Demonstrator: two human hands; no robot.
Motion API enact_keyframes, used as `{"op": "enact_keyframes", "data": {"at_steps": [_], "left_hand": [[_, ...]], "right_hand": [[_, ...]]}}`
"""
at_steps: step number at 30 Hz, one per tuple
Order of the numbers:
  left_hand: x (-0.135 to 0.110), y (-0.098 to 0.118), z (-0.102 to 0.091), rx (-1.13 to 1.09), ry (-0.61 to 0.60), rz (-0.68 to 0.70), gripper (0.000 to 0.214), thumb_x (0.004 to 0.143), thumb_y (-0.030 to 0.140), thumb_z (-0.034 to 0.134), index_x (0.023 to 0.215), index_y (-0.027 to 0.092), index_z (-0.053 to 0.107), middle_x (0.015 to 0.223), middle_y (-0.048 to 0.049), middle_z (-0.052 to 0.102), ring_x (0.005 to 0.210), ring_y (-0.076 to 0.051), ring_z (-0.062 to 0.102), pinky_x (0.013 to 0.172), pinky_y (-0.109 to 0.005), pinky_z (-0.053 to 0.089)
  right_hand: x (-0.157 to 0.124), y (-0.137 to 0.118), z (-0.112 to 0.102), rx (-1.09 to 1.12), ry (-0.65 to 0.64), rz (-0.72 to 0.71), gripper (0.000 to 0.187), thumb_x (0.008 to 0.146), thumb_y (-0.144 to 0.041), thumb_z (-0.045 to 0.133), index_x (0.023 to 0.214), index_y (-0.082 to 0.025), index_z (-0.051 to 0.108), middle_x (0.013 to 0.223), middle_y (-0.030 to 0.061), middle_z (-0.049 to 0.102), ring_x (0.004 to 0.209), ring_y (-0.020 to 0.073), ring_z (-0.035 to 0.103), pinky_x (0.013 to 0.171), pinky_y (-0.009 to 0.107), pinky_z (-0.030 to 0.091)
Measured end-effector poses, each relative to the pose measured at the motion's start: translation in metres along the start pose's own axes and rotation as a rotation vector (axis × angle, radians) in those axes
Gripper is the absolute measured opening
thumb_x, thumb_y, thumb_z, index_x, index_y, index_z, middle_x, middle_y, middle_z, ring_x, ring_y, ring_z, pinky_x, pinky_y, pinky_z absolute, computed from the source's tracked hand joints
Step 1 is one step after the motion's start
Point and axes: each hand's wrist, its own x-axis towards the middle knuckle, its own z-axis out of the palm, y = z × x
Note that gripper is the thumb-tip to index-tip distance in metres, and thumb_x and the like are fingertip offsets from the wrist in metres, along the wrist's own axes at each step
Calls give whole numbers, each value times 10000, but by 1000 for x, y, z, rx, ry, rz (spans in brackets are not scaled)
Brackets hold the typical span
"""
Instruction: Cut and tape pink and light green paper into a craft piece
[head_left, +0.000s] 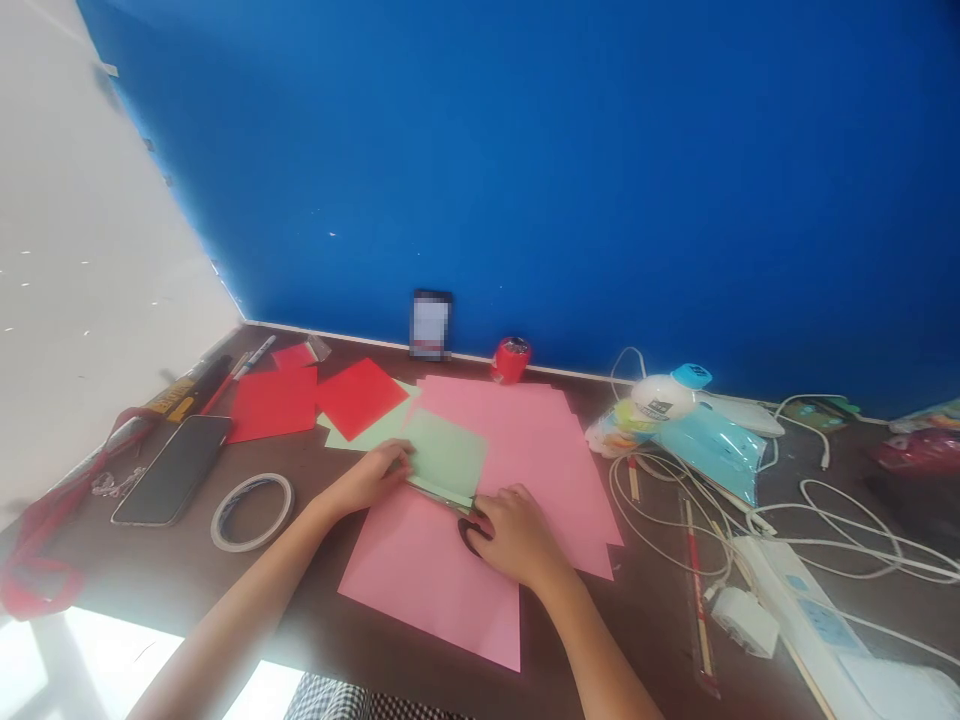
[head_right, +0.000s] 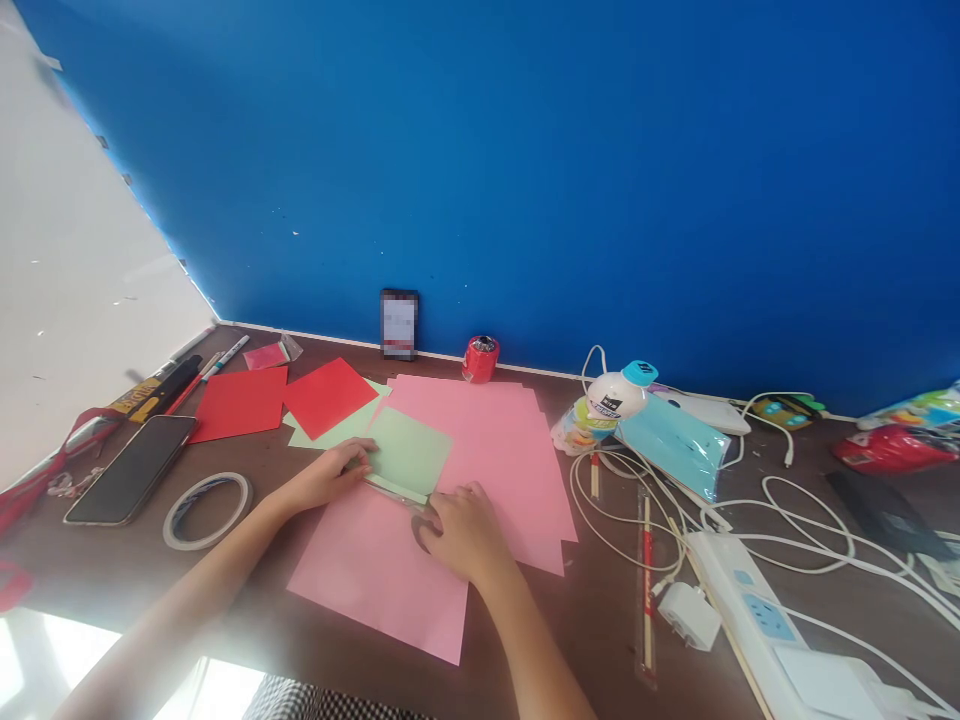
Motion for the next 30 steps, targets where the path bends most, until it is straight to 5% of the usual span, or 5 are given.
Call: {"op": "enact_keyframes", "data": {"at_steps": [30], "left_hand": [[-1, 2, -2, -10, -5, -22, 200, 841, 375, 411, 768, 204, 486, 1216, -85, 505, 1136, -231, 464, 942, -380, 385]], "right_hand": [[1, 1, 1, 1, -5, 8, 162, 726, -222, 518, 580, -192, 456, 548, -24, 529, 578, 132, 440, 661, 275, 259]]}}
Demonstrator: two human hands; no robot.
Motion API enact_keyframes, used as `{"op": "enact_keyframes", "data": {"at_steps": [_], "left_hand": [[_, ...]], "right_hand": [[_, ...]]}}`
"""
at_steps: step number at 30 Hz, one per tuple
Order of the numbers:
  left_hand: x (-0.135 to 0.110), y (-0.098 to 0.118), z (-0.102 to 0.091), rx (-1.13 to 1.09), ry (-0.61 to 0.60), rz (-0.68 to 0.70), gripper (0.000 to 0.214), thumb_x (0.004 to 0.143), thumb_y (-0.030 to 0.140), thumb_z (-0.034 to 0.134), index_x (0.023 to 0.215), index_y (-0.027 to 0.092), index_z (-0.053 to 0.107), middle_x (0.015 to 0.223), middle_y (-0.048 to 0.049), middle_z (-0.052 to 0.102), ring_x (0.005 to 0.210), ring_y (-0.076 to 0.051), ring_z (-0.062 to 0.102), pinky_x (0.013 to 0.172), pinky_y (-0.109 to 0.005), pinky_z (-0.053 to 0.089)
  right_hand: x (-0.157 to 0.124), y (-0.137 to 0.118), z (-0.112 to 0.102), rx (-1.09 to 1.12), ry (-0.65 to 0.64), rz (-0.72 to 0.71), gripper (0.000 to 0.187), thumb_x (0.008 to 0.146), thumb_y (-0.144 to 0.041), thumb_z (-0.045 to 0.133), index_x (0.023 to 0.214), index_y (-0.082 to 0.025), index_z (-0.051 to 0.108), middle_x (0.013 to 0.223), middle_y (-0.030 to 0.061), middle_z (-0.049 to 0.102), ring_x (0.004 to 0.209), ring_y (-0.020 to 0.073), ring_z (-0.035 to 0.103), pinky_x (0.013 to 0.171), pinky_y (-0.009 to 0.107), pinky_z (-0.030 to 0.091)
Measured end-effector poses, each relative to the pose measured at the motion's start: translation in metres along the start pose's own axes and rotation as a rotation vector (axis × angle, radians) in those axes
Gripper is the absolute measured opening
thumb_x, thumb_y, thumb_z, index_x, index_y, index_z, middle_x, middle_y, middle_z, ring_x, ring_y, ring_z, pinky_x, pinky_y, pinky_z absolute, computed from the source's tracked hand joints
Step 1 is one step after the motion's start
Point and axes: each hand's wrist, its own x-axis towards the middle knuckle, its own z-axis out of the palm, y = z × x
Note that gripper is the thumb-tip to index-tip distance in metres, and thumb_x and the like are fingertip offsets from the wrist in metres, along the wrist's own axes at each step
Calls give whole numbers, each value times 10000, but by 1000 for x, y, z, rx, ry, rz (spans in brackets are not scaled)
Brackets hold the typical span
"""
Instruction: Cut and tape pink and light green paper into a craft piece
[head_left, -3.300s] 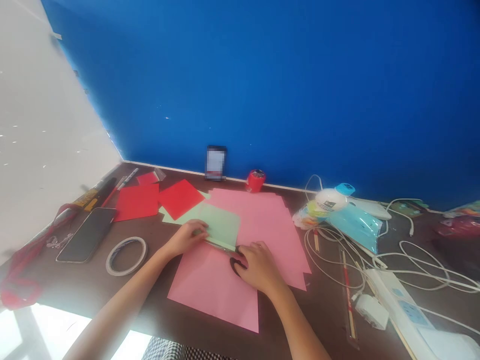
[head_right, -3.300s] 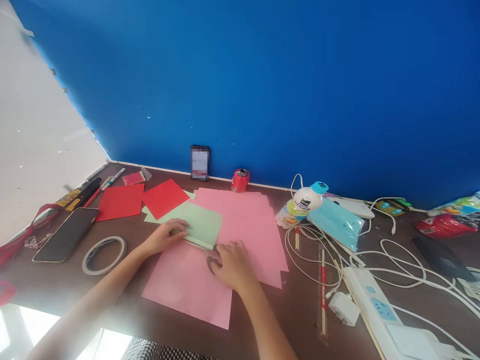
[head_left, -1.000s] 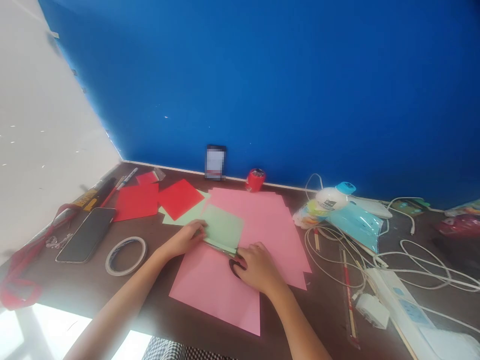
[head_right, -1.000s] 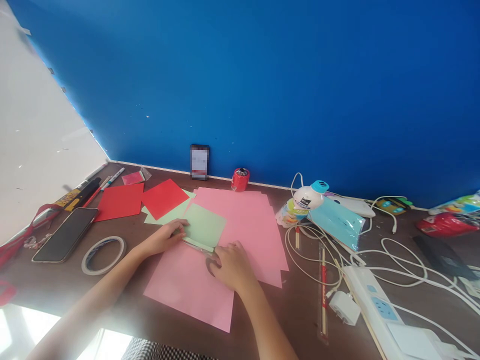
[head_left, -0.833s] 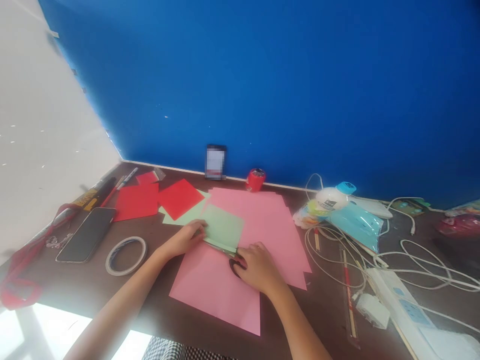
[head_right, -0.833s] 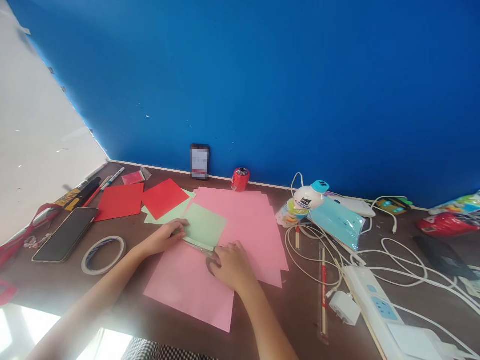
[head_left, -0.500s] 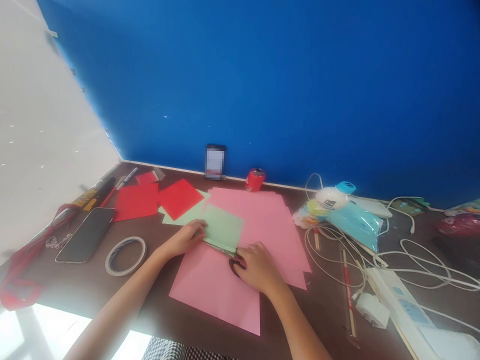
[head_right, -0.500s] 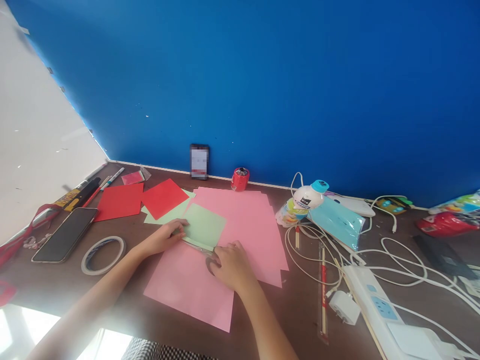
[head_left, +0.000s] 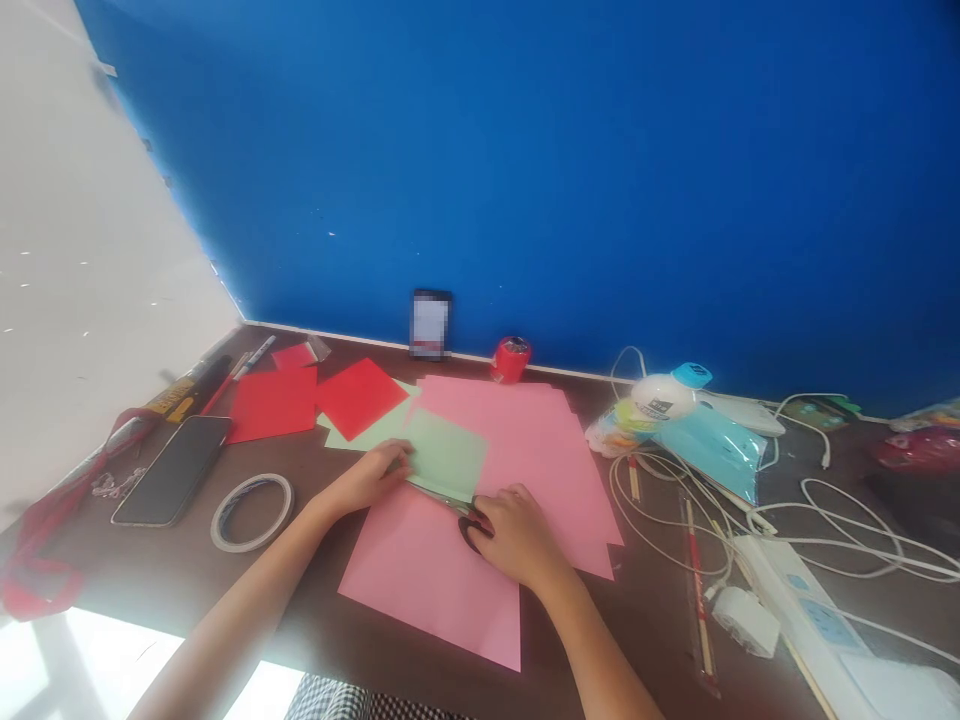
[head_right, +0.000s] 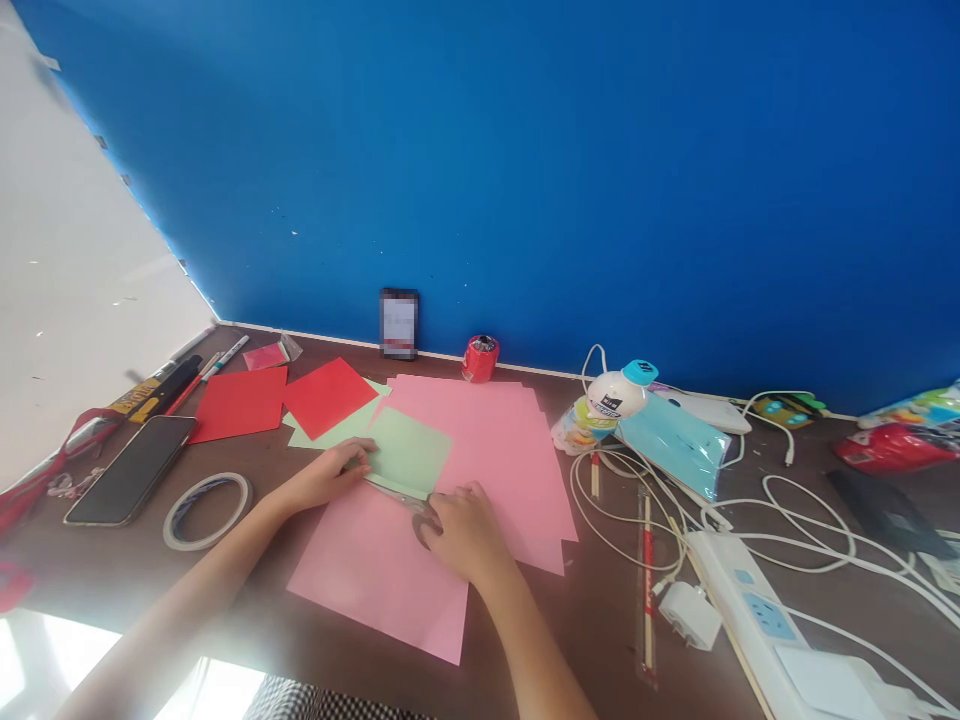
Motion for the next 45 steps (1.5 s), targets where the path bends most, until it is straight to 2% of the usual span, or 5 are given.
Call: {"op": "enact_keyframes", "data": {"at_steps": [9, 22, 33, 40, 45], "left_hand": [[0, 1, 0, 14, -5, 13, 185, 856, 346, 401, 752, 204, 459, 1215, -77, 503, 1140, -216, 462, 931, -351, 383], [-1, 1, 0, 22, -1, 0, 200, 852, 362, 396, 762, 202, 474, 1217, -80, 505, 1144, -225, 460, 942, -369, 381], [-1, 2, 10, -20, 28, -20, 186, 849, 341, 407, 756, 196, 478, 1225, -93, 476, 1118, -222, 473, 886, -367, 427], [0, 5, 12, -27, 65, -11, 171, 856, 321, 403, 760, 197, 472, 1180, -97, 491, 1101, -218, 474, 857, -364, 445], [1, 4, 18, -40, 98, -23, 162, 857, 317, 406, 782, 199, 488, 1193, -98, 479, 1134, -228, 454, 834, -356, 463]], "right_hand": [[-1, 1, 2, -31, 17, -14, 165, 740, -207, 508, 583, -194, 458, 551, -21, 537, 576, 132, 443, 672, 274, 267], [-1, 1, 2, -32, 5, -3, 147, 748, -183, 476, 604, -195, 499, 577, -7, 565, 600, 145, 463, 695, 284, 286], [-1, -3, -1, -32, 29, 13, 161, 717, -233, 503, 572, -196, 444, 547, -13, 524, 573, 140, 433, 696, 289, 292], [0, -3, -2, -49, 118, 81, 131, 691, -243, 538, 594, -200, 462, 591, 14, 526, 647, 177, 463, 659, 280, 305], [-1, -6, -5, 22, 175, 106, 165, 686, -236, 553, 571, -204, 439, 581, 3, 528, 647, 174, 457, 661, 290, 314]]}}
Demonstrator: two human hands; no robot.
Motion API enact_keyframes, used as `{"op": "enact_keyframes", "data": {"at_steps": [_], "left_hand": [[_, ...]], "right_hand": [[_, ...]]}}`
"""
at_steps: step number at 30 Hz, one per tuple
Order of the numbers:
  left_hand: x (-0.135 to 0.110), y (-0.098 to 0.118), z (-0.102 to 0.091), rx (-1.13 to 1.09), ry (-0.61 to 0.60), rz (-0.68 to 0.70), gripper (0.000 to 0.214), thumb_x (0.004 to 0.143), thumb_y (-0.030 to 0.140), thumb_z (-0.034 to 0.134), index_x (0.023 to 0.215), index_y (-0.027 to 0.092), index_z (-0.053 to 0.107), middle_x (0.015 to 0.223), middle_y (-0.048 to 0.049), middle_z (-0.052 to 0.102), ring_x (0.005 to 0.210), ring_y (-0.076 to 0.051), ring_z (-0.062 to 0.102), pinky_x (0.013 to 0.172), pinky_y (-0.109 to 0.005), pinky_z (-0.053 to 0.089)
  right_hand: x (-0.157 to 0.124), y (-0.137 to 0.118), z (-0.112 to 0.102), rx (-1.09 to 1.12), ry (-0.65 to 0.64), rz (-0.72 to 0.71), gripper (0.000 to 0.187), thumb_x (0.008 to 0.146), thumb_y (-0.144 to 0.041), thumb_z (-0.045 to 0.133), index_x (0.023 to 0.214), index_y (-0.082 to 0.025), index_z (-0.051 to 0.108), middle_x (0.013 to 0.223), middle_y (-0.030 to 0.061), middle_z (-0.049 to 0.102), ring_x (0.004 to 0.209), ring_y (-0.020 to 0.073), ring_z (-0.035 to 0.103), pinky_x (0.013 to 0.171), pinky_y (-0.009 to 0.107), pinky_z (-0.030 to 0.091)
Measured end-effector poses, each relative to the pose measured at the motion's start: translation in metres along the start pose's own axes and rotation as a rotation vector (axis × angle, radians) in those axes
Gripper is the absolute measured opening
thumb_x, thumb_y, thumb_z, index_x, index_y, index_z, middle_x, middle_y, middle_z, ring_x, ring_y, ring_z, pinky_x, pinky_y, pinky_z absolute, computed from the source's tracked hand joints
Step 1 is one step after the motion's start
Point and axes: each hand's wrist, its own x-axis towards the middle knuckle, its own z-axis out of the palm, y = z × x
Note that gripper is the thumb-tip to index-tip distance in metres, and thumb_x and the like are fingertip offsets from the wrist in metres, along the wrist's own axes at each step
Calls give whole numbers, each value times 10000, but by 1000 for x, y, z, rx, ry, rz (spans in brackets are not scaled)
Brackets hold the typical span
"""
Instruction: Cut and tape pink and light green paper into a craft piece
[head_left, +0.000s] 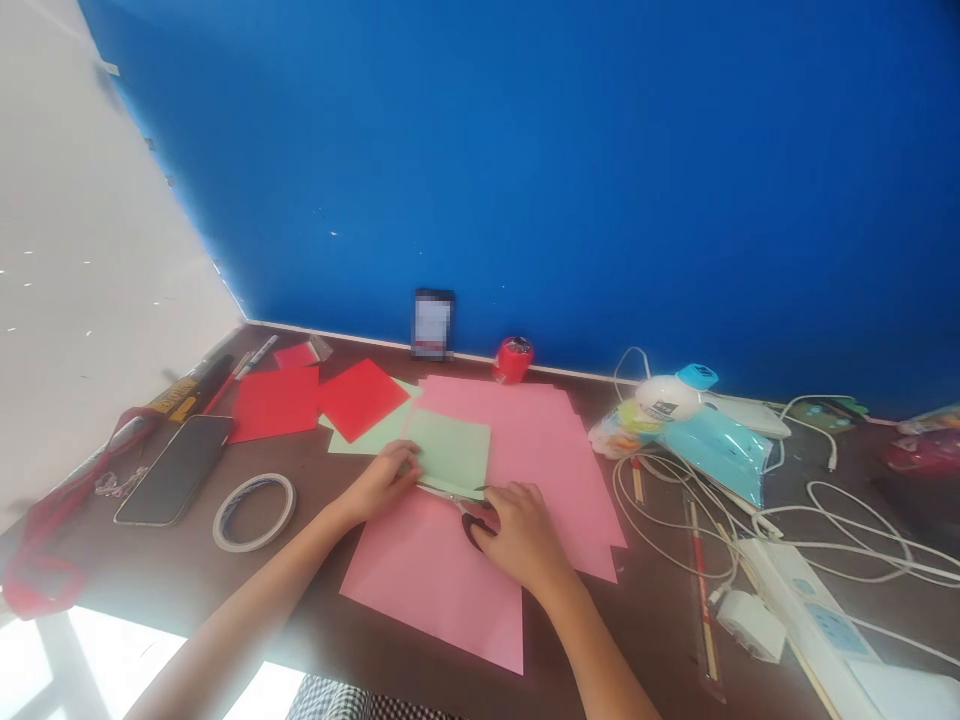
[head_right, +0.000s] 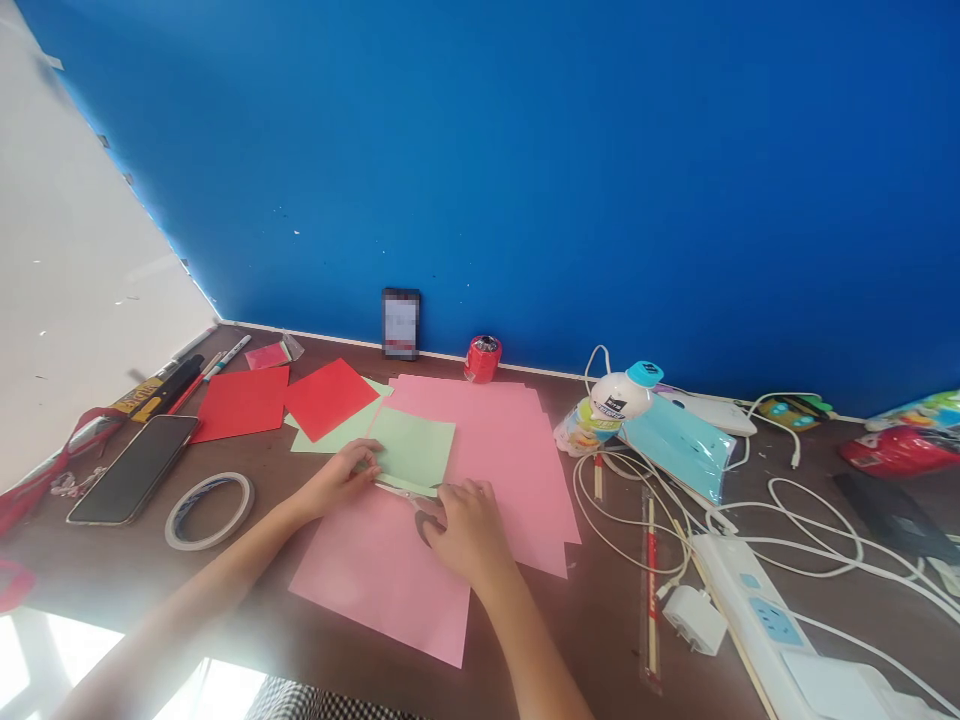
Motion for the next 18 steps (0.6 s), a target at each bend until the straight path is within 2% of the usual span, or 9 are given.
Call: {"op": "enact_keyframes", "data": {"at_steps": [6, 13, 18], "left_hand": [[0, -1, 3, -20, 29, 18, 169, 857, 328, 413, 774, 202, 488, 1209, -100, 459, 1175, -234, 420, 849, -363, 465], [1, -7, 1, 61, 109, 49, 172, 869, 328, 396, 787, 205, 482, 1217, -99, 468, 1193, -234, 401, 884, -381, 440], [5, -12, -3, 208, 257, 30, 180, 865, 320, 394, 782, 195, 492, 1094, -101, 544, 1100, -243, 464, 893, -412, 406]], "right_hand": [[-2, 1, 1, 103, 17, 23, 16, 709, -223, 542, 708, -213, 530, 701, 11, 594, 733, 194, 489, 713, 324, 342], [-3, 4, 2, 88, 19, 35, 147, 687, -226, 557, 833, -211, 545, 864, 27, 625, 816, 209, 507, 759, 350, 344], [-3, 6, -1, 46, 35, 38, 131, 707, -231, 536, 837, -218, 552, 877, 16, 639, 808, 197, 524, 787, 361, 312]]}}
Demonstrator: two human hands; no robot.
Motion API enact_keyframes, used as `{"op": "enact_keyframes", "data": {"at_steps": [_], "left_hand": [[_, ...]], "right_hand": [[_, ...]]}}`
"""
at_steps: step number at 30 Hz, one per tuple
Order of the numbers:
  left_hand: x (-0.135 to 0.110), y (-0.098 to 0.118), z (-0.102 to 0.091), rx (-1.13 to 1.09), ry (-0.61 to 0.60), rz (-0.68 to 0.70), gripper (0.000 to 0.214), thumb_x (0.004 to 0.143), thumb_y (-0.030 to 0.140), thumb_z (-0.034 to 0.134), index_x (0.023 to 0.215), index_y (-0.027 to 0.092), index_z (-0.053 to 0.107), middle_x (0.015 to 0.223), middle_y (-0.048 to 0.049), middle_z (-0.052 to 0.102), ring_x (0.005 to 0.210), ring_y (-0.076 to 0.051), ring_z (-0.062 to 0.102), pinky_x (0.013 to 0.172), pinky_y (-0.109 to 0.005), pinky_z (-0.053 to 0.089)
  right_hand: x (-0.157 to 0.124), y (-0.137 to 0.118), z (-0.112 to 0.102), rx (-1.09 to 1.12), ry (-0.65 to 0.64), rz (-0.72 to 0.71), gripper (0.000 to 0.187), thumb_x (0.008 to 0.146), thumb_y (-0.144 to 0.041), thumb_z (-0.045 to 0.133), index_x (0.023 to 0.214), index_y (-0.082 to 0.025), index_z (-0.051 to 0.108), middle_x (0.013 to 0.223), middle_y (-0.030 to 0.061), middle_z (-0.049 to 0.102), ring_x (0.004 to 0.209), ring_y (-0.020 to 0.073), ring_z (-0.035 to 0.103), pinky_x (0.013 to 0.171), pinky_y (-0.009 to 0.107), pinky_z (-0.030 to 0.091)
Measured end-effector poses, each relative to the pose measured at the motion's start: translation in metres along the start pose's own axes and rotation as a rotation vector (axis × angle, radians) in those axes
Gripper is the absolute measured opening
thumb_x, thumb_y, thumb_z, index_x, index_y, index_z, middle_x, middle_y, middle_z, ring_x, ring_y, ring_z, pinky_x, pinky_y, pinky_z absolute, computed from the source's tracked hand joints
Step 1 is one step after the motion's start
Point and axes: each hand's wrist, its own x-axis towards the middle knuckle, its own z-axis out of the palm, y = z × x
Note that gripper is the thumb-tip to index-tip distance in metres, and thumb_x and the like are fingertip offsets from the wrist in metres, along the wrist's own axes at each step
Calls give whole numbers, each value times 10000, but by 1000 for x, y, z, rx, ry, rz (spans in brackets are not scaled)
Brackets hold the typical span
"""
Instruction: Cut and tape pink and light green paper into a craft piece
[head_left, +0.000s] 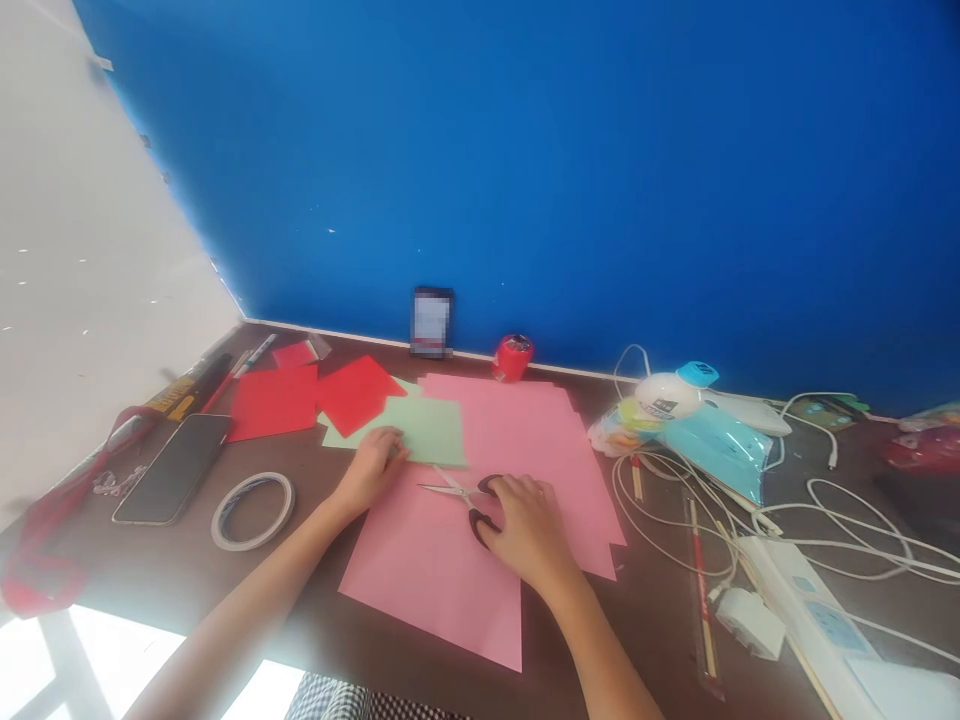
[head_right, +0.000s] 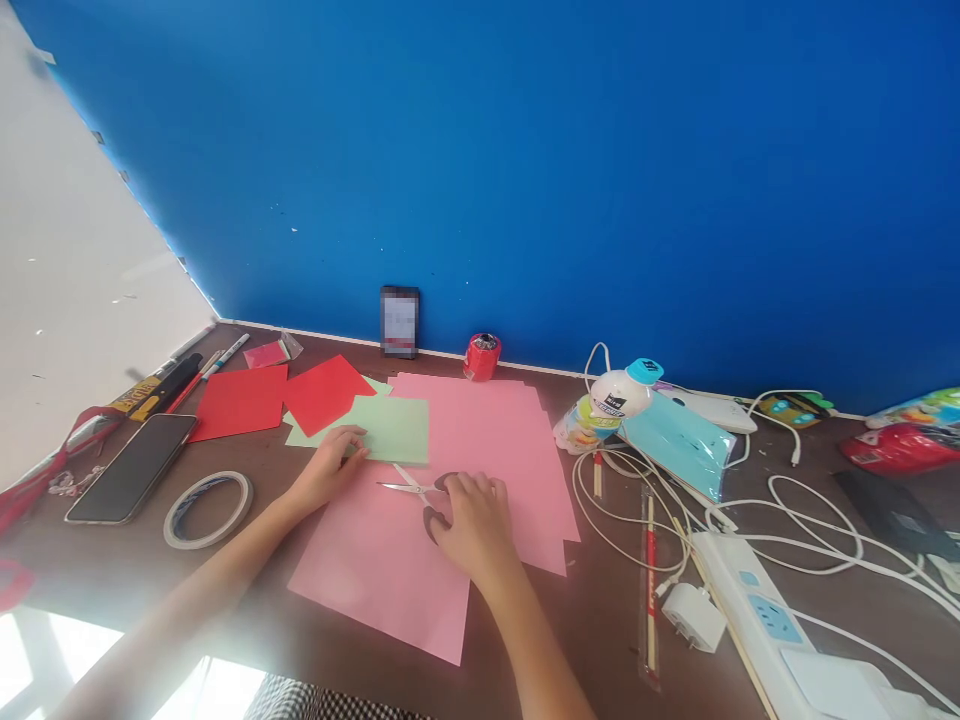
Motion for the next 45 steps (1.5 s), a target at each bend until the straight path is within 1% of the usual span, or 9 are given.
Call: {"op": "enact_keyframes", "data": {"at_steps": [9, 15, 21, 28, 33, 36, 40, 42, 45], "left_hand": [[1, 5, -9, 212, 111, -199, 242, 851, 367, 385, 761, 197, 533, 793, -50, 638, 758, -226, 559, 778, -414, 396], [-2, 14, -8, -222, -183, -199, 237, 848, 355, 380, 988, 209, 505, 786, -2, 676, 658, -157, 594, 568, -269, 445], [0, 1, -5, -19, -71, 13, 284, 826, 228, 385, 1059, 173, 537, 1110, -100, 605, 1070, -226, 533, 895, -388, 433], [-4, -2, 0, 312, -210, 219, 381, 860, 239, 361, 1220, 169, 463, 1340, -116, 444, 1287, -264, 327, 1059, -510, 219], [-7, 17, -7, 384, -178, 228, 318, 873, 231, 335, 1105, 210, 552, 907, -78, 666, 945, -211, 599, 1046, -508, 237], [-8, 24, -11, 369, -192, 264, 304, 867, 225, 336, 1007, 234, 605, 722, -49, 650, 808, -199, 614, 1014, -493, 285], [-10, 26, -10, 275, -341, 400, 402, 810, 321, 464, 1203, 242, 499, 1212, -68, 557, 1167, -249, 457, 1031, -439, 287], [-12, 25, -7, 291, -343, 372, 490, 785, 388, 504, 1256, 271, 443, 1332, -39, 459, 1245, -266, 370, 1060, -461, 223], [-14, 23, -4, 425, -139, 142, 365, 797, 386, 493, 1135, 261, 549, 1227, -75, 546, 1161, -309, 446, 1037, -528, 192]], "right_hand": [[3, 5, 4, -87, 69, 129, 191, 735, -293, 523, 892, -200, 577, 850, 55, 655, 783, 218, 535, 759, 357, 308], [4, 3, 3, -63, 88, 209, 222, 734, -320, 519, 902, -194, 592, 848, 44, 667, 775, 219, 552, 737, 343, 331], [4, 0, 0, -67, 101, 254, 232, 743, -339, 503, 899, -195, 597, 824, 46, 674, 746, 220, 572, 699, 336, 334], [3, -3, 4, 28, 114, 283, 235, 766, -374, 483, 891, -190, 559, 703, 35, 656, 675, 209, 593, 657, 320, 337], [2, -9, 14, 31, 123, 219, 237, 755, -344, 502, 935, -194, 539, 784, 48, 651, 734, 220, 582, 691, 329, 346], [0, -13, 19, 41, 99, 200, 235, 742, -325, 531, 940, -197, 531, 819, 47, 649, 780, 224, 573, 723, 334, 350], [0, -15, 21, 96, 100, 209, 249, 735, -322, 552, 950, -201, 519, 829, 35, 644, 801, 221, 564, 755, 340, 360], [1, -14, 19, 129, 133, 237, 256, 751, -335, 536, 968, -201, 511, 850, 38, 640, 806, 217, 562, 752, 338, 369], [2, -10, 15, 157, 194, 269, 266, 775, -358, 504, 987, -198, 505, 843, 39, 634, 787, 210, 568, 756, 345, 377]]}}
